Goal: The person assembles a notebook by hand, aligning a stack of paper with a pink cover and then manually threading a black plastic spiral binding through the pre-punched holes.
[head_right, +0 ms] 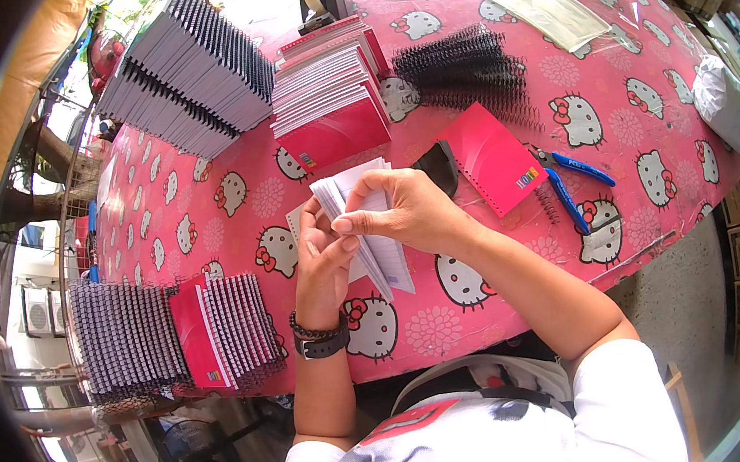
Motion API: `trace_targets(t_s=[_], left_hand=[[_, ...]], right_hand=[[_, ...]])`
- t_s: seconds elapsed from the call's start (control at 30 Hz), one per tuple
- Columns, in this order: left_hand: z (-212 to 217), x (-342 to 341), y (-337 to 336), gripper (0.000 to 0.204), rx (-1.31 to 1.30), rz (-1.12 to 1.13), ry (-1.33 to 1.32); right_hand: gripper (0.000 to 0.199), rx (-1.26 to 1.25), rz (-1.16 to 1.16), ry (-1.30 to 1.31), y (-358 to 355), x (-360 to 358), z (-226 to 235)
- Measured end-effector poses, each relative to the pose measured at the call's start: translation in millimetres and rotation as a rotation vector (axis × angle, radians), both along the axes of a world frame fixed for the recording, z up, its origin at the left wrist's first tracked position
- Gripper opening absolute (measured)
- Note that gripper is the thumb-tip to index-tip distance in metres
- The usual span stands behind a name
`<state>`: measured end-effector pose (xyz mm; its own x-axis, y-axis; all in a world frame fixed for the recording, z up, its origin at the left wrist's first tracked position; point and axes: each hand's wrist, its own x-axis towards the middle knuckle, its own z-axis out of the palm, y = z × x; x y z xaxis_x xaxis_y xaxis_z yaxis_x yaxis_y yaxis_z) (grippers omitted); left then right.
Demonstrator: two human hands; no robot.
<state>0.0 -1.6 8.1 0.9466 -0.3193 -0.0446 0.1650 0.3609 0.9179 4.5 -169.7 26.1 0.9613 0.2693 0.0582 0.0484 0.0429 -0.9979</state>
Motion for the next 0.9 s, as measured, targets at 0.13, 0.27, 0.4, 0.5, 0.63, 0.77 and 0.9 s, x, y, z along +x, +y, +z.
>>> trace_targets(t_s=[0.13,0.27,0.4,0.5,0.63,0.77,0.9], left_hand=[[1.2,-0.1,-0.1,0.074,-0.005,-0.001,0.002],[1.5,-0.1,0.2,0.075,0.001,-0.002,0.012],[1.8,-0.2,0.1,0.076,0.0,0.002,0.004],[2.1,-0.7,-0.4,0.076,-0.007,0.003,0.002],[0.7,-0.5,0.1,0.076,-0.014,0.002,-0.002],[2.3,-0.9,0.0,0.076,-0.008,0.005,0.001],[2.0,-0.5,0.3,0.075,0.004,0.001,-0.002]], right_hand=[[0.032,-0.003,-0.002,0.0,0.1,0.1,-0.6],[0.034,0.006,-0.014,-0.024,0.4,0.7,-3.6],[0.035,-0.001,-0.006,-0.008,0.1,1.2,-3.9],[0.035,0.001,-0.023,-0.02,0.5,0.5,-4.2],[0.033,0.006,-0.012,-0.008,0.8,0.5,-4.1],[0.035,-0.007,-0.013,-0.009,0.1,0.0,-0.9],[0.029,0.028,-0.008,0.0,0.8,-0.3,-1.7]])
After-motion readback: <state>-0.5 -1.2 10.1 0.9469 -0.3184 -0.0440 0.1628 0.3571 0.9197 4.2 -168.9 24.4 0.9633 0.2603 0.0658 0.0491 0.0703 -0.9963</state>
